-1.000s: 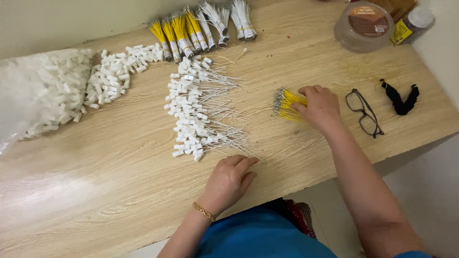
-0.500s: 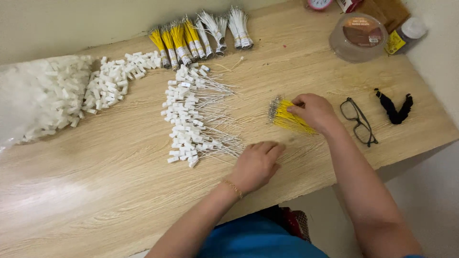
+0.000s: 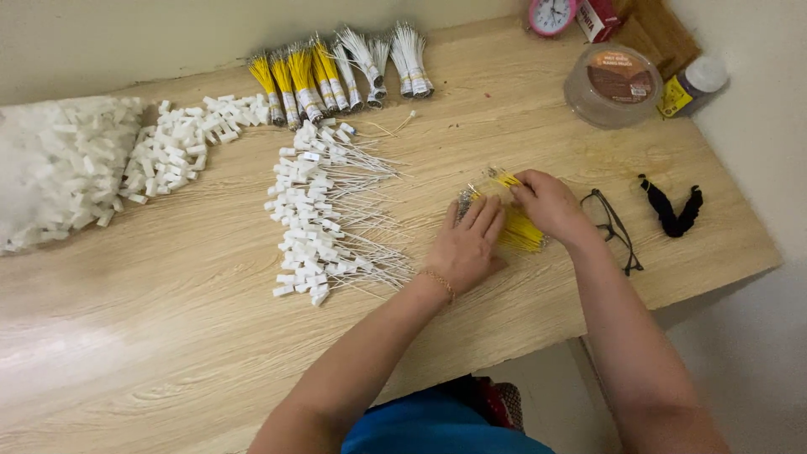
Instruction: Assembling small plastic caps onto the ends of thin wires
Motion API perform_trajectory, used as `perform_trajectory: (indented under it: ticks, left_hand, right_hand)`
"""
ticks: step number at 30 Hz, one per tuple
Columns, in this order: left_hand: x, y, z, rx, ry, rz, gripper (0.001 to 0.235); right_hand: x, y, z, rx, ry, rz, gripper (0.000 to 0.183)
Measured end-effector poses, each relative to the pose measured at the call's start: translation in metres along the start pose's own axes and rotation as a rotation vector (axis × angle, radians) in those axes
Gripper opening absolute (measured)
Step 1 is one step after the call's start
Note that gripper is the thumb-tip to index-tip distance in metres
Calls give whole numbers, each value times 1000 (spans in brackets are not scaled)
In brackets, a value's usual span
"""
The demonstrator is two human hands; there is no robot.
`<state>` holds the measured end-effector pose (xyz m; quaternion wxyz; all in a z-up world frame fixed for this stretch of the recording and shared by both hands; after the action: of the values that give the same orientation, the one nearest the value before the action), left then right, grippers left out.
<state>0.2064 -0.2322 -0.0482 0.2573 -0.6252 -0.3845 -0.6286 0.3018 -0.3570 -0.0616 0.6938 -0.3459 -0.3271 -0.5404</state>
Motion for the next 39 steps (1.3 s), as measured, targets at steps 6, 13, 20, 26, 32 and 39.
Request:
perform_trajectory:
  ticks: [6,13,20,26,32,39]
  left_hand:
    - [-26,17,6,26,-38,-15,95]
    - [-24,17,6,45,-38,51,93]
    - [-34,18,5,39,9,94,92]
    - [-30,16,7,59,-26,45,94]
    - [-16,13,7,65,-69,-22,86]
    - [102,-91,69,365,-1505,-356,59]
  right_hand:
    - [19,-10,19,48,92,-50,23]
    - [14,-7,32,58,215,7,28]
    - [-1,-9,43,5,-134,72,36]
    - [52,-31,84,26,88,-97,28]
    - [100,-70,139,181,280,-218,31]
    - [26,-112,145,-61,-161,339,39]
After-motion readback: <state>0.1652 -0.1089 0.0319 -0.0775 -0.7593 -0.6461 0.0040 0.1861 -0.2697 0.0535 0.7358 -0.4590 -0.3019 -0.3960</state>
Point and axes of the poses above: each hand's wrist, its own y-axis towards the middle knuckle, its own x-axis out of the back of the hand, z = x × y, the point moved 9 cm from there along y, towards the middle knuckle, and after that the axes turned 2 degrees about z, right-handed, at the moved point
